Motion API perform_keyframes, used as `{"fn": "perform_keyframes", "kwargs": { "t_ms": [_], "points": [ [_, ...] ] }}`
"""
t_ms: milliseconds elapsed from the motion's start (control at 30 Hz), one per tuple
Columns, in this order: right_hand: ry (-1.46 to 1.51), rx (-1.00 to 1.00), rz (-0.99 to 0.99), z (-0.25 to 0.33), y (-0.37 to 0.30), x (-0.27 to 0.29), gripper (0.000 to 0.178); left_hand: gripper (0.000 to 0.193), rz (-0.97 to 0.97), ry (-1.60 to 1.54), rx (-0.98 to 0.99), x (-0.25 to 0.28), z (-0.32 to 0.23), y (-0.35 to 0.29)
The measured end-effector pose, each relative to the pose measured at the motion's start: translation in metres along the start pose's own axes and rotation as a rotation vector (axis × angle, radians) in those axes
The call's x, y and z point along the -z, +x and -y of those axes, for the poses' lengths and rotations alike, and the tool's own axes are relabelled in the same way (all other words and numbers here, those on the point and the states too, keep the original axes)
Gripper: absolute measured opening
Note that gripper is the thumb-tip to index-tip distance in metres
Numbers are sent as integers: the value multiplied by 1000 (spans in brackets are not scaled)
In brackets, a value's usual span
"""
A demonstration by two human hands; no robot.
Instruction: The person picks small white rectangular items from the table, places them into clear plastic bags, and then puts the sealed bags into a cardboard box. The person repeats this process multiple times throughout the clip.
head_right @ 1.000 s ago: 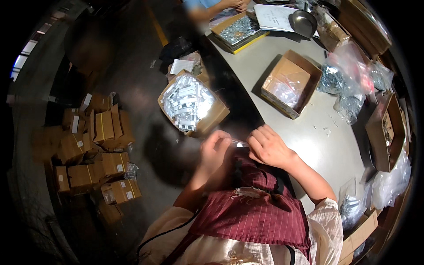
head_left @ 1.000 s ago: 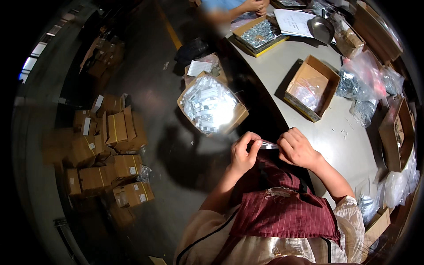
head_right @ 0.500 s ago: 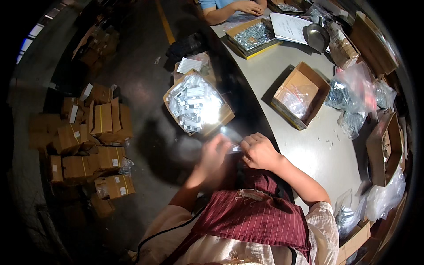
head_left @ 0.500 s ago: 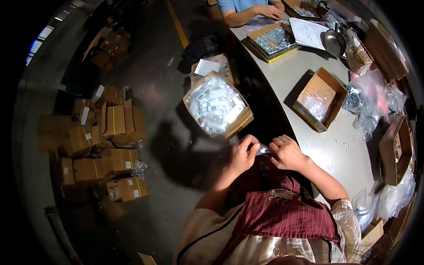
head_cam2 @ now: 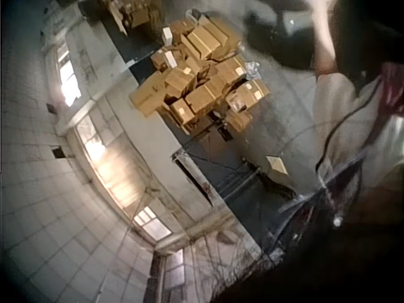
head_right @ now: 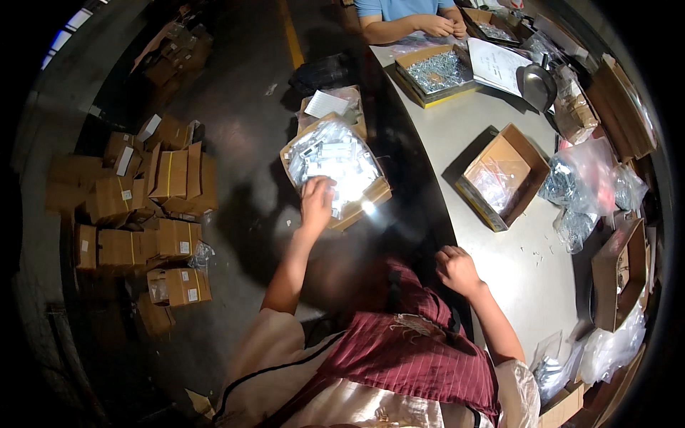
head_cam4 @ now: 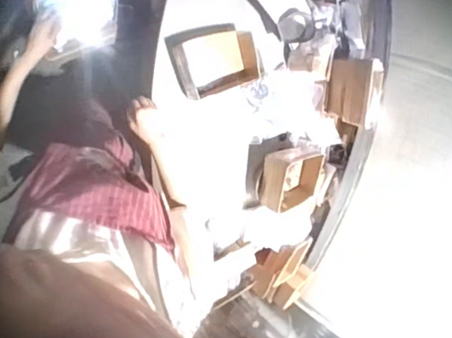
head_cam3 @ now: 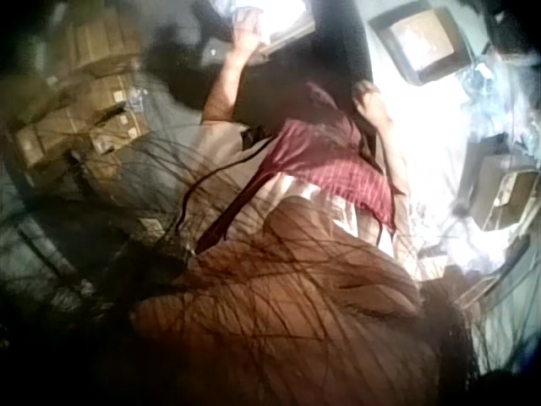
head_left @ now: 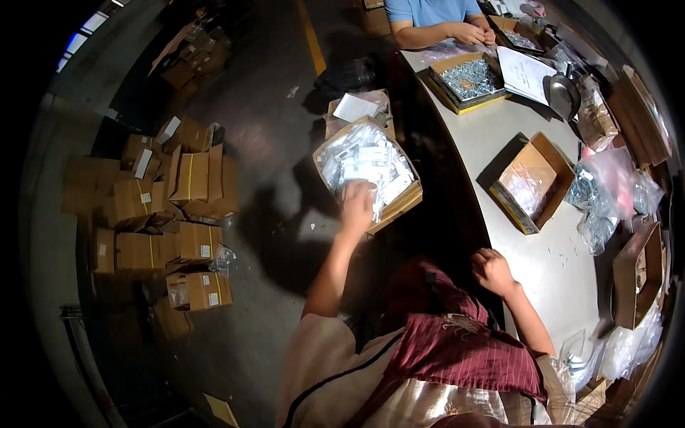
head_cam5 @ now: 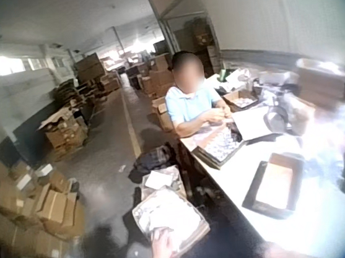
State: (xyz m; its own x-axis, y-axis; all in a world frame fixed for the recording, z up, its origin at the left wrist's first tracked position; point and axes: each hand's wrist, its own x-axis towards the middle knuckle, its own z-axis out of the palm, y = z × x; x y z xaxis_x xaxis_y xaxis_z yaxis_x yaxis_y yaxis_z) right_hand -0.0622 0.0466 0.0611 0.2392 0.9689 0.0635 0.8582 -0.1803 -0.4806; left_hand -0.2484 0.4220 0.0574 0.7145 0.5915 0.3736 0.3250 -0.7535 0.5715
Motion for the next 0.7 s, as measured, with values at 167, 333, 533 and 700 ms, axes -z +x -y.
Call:
{"fn": "perform_keyframes", "kwargs": {
  "t_ms": [167, 333, 533, 700],
  "points": [
    [150, -97, -165, 11, -31, -2, 40, 69, 18, 163, 127, -42, 37, -45],
    [197, -232, -242, 24, -48, -15, 58, 92, 38, 359, 188, -64, 38, -50],
    [61, -233, -252, 15, -50, -34, 55, 100, -84, 495, 253, -91, 59, -8],
    [-29, -185, -197, 8, -52, -42, 43, 104, -148, 457, 354, -84, 86, 29]
  ]
}}
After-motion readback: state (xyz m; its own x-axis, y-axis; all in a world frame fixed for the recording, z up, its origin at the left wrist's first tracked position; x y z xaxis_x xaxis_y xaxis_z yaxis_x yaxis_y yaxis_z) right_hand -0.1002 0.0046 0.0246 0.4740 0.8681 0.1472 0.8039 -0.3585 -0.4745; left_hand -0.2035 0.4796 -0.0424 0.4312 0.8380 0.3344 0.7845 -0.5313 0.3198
